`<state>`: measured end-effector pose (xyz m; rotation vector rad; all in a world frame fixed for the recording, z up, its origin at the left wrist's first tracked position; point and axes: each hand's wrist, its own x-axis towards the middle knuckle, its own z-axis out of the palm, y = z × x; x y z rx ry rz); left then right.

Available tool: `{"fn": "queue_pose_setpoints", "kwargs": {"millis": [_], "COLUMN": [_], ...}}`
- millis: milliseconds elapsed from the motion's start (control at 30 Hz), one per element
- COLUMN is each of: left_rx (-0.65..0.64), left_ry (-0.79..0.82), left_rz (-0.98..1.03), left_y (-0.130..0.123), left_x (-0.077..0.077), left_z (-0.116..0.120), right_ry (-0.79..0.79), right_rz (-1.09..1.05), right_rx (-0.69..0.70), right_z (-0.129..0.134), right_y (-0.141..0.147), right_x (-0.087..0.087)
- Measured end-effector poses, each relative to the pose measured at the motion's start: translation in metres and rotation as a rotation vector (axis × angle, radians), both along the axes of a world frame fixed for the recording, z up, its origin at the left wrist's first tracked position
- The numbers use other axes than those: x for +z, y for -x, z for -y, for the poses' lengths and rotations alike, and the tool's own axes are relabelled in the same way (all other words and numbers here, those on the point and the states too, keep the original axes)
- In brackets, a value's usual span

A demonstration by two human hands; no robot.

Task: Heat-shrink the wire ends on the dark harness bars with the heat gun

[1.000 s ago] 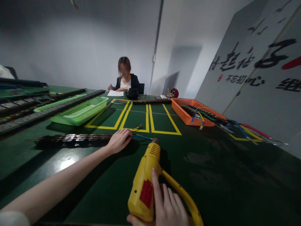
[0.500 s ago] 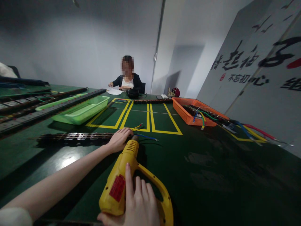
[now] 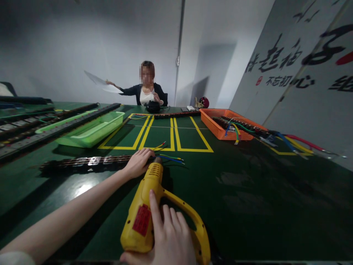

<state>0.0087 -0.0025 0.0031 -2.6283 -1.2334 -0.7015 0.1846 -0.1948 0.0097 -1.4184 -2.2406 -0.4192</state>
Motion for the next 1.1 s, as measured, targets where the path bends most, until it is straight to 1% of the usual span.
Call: {"fn": "queue_pose_setpoints", "kwargs": {"millis": [100,233,367,567,667,800,900,967,1100], "left_rx": [0.01,0.005,-0.001,0.009,0.016,0.022,0.023,0.024,0.029], "left_ry": [-0.012,-0.022,-0.031,-0.035,-0.043,-0.05,-0.047,-0.043,-0.035], "left_rz": [0.007,0.01,0.008,-0.011,-0.011,0.001,-0.002,-0.004,-0.003], "left_y": [0.0,0.0,0.001,0.001,0.001,0.0,0.0,0.0,-0.001], "left_x": [-0.002,-0.004,-0.004,-0.003,-0.004,-0.004,-0.005,-0.005,-0.004], "left_z": [-0.001,-0.001,-0.002,-0.001,-0.001,-0.002,-0.003,-0.003,-0.002], "right_ry": [0.043,0.073,0.007,-0.088,-0.095,-0.101,-0.056,-0.045,-0.109], "right_rz": [-0.019,-0.025,0.017,0.094,0.107,0.054,0.008,0.01,0.005], "right_rx": [-0.026,-0.052,-0.121,-0.129,-0.135,-0.196,-0.234,-0.216,-0.126], "right_z": [0.0,0.002,0.005,0.005,0.006,0.01,0.011,0.01,0.004], "right_y": [-0.008,-0.027,-0.044,-0.052,-0.051,-0.043,-0.032,-0.024,-0.005], "right_x": [0.005,0.001,-0.002,0.006,0.004,-0.009,-0.014,-0.013,-0.005]}}
